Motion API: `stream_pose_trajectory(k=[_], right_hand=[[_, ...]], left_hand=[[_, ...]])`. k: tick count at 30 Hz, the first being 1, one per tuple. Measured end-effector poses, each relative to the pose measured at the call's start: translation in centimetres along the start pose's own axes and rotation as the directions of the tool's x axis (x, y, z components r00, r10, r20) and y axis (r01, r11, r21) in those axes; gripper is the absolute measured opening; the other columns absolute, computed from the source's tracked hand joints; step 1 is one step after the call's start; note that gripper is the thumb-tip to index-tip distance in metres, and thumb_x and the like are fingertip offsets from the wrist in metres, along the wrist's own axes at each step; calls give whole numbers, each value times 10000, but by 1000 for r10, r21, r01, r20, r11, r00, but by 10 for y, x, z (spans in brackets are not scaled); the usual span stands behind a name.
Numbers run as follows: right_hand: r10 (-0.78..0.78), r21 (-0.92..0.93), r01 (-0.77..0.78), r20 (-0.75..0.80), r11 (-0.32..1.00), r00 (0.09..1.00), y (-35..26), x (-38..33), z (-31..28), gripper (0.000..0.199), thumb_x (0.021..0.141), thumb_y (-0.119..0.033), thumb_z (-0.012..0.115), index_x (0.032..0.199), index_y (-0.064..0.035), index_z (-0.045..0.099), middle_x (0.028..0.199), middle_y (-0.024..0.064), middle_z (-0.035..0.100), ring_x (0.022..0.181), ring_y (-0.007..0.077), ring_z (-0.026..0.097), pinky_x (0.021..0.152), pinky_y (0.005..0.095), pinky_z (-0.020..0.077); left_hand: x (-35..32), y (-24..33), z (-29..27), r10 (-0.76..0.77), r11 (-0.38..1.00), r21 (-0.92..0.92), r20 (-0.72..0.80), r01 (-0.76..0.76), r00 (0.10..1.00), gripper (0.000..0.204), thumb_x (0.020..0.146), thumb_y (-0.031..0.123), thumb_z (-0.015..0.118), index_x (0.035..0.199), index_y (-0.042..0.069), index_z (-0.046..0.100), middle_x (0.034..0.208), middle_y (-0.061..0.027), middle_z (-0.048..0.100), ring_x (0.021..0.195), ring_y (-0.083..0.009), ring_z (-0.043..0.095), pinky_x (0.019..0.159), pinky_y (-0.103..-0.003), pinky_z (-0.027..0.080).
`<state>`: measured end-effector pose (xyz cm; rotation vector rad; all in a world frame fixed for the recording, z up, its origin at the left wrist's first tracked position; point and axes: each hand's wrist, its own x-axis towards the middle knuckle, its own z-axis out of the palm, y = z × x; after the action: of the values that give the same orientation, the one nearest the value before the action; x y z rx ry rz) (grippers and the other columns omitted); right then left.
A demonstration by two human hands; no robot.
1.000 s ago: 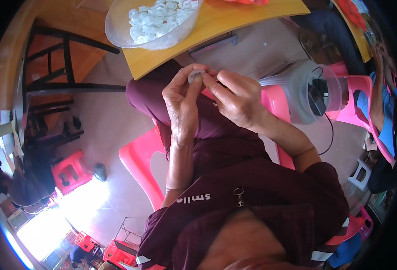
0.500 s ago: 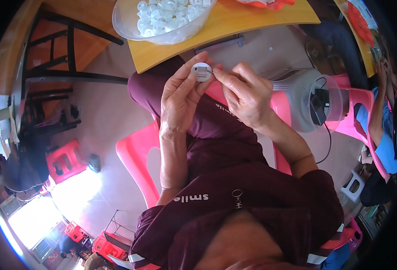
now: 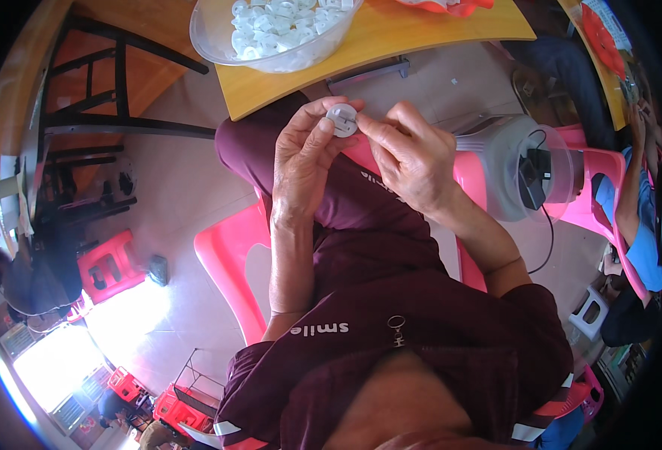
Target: The person takes plastic components from a bowl and scrapes them one at a time using a small hand tool.
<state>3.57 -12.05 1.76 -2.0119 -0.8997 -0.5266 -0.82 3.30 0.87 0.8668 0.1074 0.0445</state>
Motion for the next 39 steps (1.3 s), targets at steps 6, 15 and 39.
stream_pose_trajectory(k=[6, 15, 39], right_hand=[[8, 4, -8, 5, 1000, 1000, 1, 1, -1, 376, 595, 117, 658, 929, -52, 685, 676, 46, 469, 499, 168, 525, 439, 297, 412], [16, 88, -12, -43, 996, 999, 0, 2, 0, 285, 663, 110, 678, 905, -40, 686, 675, 45, 489, 497, 142, 510, 442, 265, 397], [234, 298, -213, -36, 930, 972, 5, 8, -2, 239, 714, 115, 662, 902, -29, 696, 697, 44, 531, 596, 124, 527, 516, 245, 403]], left_hand=[[0, -2, 3, 59, 997, 50, -28, -58, 998, 275, 914, 133, 553, 1136, -29, 557, 1112, -200, 605, 1013, -207, 602, 878, -320, 496], [2, -6, -5, -59, 983, -176, -30, 53, 998, 369, 963, 250, 467, 1146, -63, 537, 1065, -187, 616, 906, -175, 603, 826, -294, 492], [-2, -15, 8, -250, 864, -376, 258, 335, 933, 410, 930, 410, 500, 1002, 11, 558, 807, -154, 630, 648, -169, 593, 591, -239, 498]])
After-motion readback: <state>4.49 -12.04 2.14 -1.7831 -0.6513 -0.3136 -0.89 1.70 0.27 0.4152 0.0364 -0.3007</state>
